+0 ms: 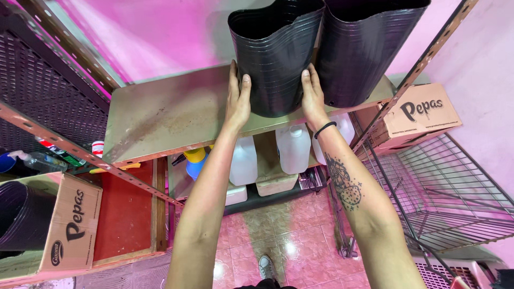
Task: The person organizes gardening supplies on a metal shelving unit. They repeatedly pick up a blue and yellow spray bottle, white plastic jugs, and stacks of black plastic pots, moving them between a cardboard box and the shelves.
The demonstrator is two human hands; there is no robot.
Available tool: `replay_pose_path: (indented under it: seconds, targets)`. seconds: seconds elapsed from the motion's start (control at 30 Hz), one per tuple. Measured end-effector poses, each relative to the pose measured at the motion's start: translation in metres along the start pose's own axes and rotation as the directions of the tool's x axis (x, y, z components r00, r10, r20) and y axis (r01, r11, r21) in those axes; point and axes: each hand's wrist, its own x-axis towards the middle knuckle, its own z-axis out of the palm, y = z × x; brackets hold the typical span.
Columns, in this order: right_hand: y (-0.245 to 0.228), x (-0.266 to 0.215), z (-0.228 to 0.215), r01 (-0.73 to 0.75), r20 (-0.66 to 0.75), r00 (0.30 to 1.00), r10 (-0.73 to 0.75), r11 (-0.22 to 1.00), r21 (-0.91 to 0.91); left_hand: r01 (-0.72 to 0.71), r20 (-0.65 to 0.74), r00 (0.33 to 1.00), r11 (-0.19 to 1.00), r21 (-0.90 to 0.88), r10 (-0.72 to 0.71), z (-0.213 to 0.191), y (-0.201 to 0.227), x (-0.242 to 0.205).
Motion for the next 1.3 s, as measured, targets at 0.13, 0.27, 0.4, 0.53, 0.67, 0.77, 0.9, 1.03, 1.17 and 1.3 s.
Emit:
replay_pose_path:
  seconds: [0.13,0.27,0.4,0.53,0.67,0.77,0.9,1.03,1.17,1.3]
  targets:
    - [-0.02,-0.019,-0.004,0.018,0.008,1.0,-0.018,1.0,-0.013,0.001,0.016,1.0,1.0,-0.004,-0.001,-0.002,0.009,-0.005]
    - [-0.035,-0.044,-0.01,0.073,0.054,0.996,-0.076,0.996,0.057,-0.027,-0.004,1.0,1.0,0.001,0.027,-0.016,0.026,-0.033]
    - [-0.051,-0.079,-0.017,0.134,0.153,0.977,-0.147,0.986,0.097,-0.113,-0.026,0.993,0.994,0.008,0.113,-0.034,0.054,-0.074]
    - [-0.068,-0.141,-0.019,0.193,0.216,0.951,-0.222,0.97,0.149,-0.168,-0.092,0.981,0.986,0.016,0.169,-0.053,0.051,-0.125]
    - [-0.058,-0.193,-0.016,0.309,0.261,0.898,-0.355,0.929,0.202,-0.185,-0.161,0.97,0.983,0.003,0.183,-0.077,0.034,-0.185]
    - [-0.059,-0.241,-0.011,0.321,0.296,0.877,-0.379,0.92,0.227,-0.182,-0.216,0.961,0.983,-0.017,0.174,-0.097,0.021,-0.234]
    - [-0.062,-0.322,-0.003,0.291,0.335,0.871,-0.359,0.927,0.238,-0.168,-0.228,0.959,0.986,0.016,0.168,-0.128,0.016,-0.318]
    - [-0.057,-0.394,0.018,0.244,0.369,0.871,-0.324,0.937,0.249,-0.136,-0.264,0.953,0.989,0.054,0.146,-0.163,0.021,-0.402]
    - [-0.053,-0.458,0.042,0.174,0.401,0.874,-0.273,0.948,0.266,-0.082,-0.274,0.956,0.991,0.105,0.108,-0.197,0.027,-0.475]
    - [-0.057,-0.502,0.072,0.122,0.452,0.856,-0.249,0.949,0.292,-0.06,-0.339,0.935,0.987,0.148,0.107,-0.23,0.022,-0.527]
